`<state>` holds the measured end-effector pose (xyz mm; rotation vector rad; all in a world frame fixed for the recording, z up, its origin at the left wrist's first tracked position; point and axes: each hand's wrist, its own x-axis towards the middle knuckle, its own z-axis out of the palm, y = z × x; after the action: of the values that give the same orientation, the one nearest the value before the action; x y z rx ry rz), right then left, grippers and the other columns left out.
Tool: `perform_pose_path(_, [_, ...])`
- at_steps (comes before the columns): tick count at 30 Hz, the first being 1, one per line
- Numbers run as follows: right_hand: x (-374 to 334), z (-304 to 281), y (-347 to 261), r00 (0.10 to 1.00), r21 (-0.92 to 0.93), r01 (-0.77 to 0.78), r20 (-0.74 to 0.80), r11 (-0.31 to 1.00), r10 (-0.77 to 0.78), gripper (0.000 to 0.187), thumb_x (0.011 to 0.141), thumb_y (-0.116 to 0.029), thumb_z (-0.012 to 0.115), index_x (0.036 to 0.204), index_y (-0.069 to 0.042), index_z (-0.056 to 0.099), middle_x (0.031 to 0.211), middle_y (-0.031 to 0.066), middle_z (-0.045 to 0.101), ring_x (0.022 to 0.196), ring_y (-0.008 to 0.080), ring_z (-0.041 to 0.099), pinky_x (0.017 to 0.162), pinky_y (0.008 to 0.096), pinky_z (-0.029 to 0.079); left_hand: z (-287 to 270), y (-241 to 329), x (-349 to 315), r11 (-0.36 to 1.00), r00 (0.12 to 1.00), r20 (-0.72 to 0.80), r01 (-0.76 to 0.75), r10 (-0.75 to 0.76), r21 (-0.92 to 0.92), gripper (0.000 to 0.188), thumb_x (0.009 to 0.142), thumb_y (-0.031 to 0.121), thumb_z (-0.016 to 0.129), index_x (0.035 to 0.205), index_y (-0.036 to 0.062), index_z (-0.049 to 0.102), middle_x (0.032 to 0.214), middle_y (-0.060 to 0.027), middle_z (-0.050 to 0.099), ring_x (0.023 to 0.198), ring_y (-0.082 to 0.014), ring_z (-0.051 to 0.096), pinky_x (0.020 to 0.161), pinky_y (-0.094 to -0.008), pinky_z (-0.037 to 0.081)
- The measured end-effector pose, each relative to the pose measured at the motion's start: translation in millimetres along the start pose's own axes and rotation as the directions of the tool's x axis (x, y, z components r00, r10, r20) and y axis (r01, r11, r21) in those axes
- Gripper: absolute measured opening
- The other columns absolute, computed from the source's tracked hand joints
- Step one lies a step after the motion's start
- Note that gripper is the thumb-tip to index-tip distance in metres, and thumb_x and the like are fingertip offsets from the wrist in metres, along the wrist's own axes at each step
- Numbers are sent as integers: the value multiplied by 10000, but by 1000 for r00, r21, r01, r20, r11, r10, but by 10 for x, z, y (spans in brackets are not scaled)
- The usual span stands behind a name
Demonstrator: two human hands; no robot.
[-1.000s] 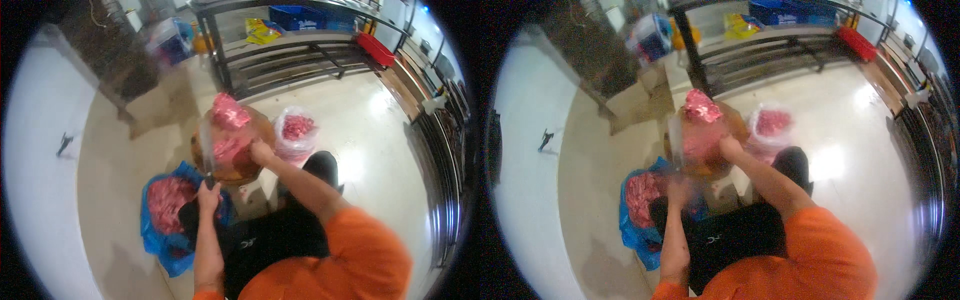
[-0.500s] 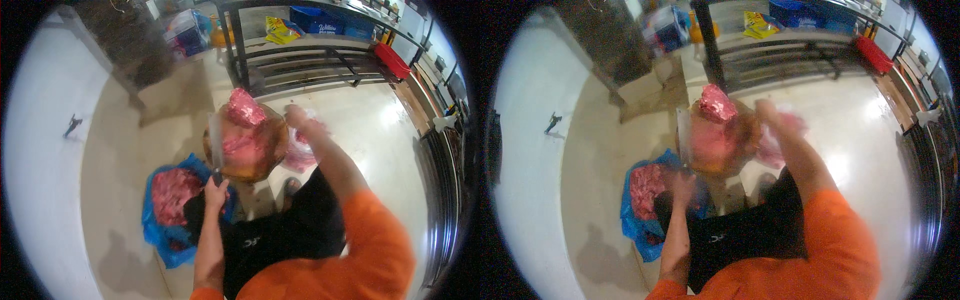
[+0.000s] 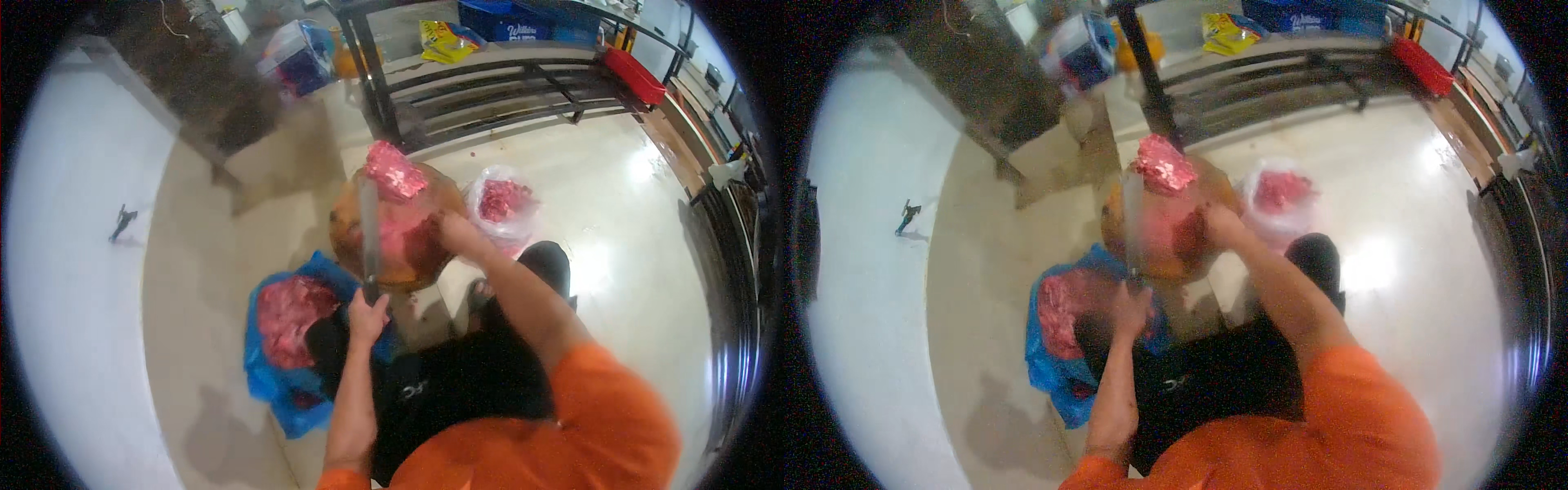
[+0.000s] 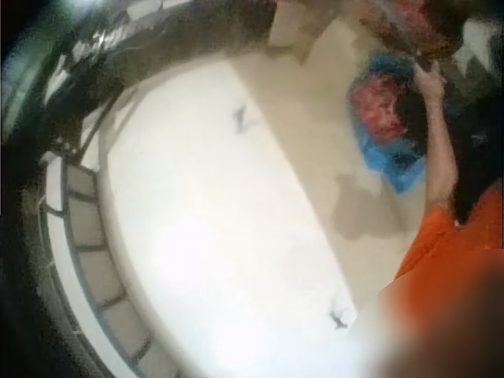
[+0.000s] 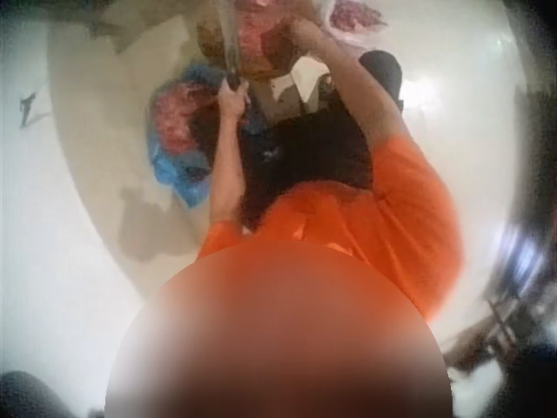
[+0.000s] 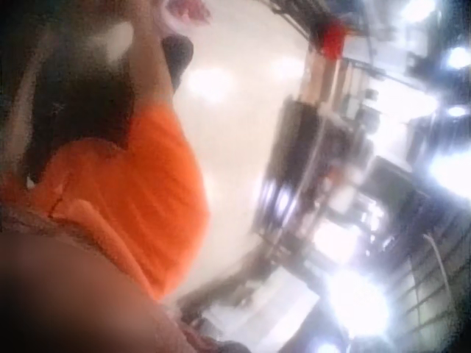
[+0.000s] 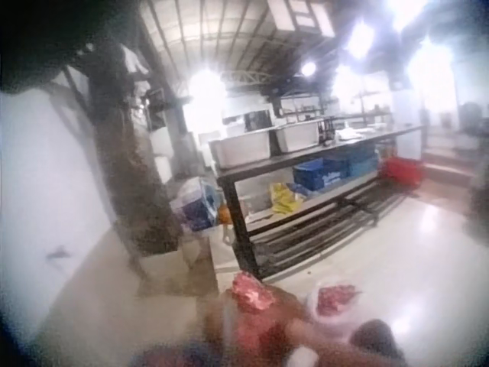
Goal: The person sits on the floor and uses a large knife to cut raw meat on a wooden chopping block. The person repeatedly slices the meat and places the cut pieces into a plastic bag.
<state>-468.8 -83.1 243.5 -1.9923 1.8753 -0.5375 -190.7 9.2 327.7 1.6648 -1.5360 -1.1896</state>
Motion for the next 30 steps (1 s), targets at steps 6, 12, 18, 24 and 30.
perform_pose_path(6, [-98, -350, 56, 998, 368, -10, -53, 930, 32, 286, 803, -158, 672, 1056, -34, 621, 956, 188, 671, 936, 347, 647, 815, 432, 499, 325, 237, 44, 957, 972, -30, -226, 235, 181, 325, 837, 170, 695, 1073, -8, 559, 776, -111, 647, 532, -184, 605, 496, -336, 478])
perform_pose_path(12, [-142, 40, 135, 974, 406, 143, -221, 903, -55, 321, 736, -78, 706, 1039, -14, 624, 962, 161, 690, 874, 321, 670, 802, 391, 522, 651, 349, 33, 955, 959, -28, -276, 281, 107, 336, 863, 209, 676, 1089, -6, 550, 782, -131, 643, 548, -222, 617, 535, -366, 489])
perform_pose_path(18, [-250, 154, 261, 941, 491, -79, -250, 868, 228, 326, 708, -79, 714, 1017, -15, 635, 929, 149, 696, 857, 283, 682, 776, 380, 535, 595, 941, 81, 951, 951, 31, -306, 307, -42, 385, 889, 285, 645, 1094, -22, 535, 816, -185, 631, 659, -297, 642, 625, -403, 500])
perform_pose_path(24, [-280, 209, 398, 929, 517, -56, -286, 854, 234, 246, 729, -80, 696, 969, -40, 663, 882, 154, 690, 826, 299, 676, 736, 379, 529, 739, 1307, 247, 702, 676, -190, -692, 712, 168, 414, 921, 283, 575, 1136, -61, 493, 980, -270, 627, 896, -429, 614, 763, -462, 489])
perform_pose_path(30, [-58, 15, 45, 948, 397, 18, -298, 918, 111, 196, 781, -97, 643, 971, -59, 678, 944, 153, 680, 879, 361, 646, 796, 408, 518, 1059, 199, 759, 835, 971, 155, -237, 183, 497, 462, 892, 282, 582, 1165, -74, 474, 1049, -342, 600, 996, -480, 583, 867, -526, 461])
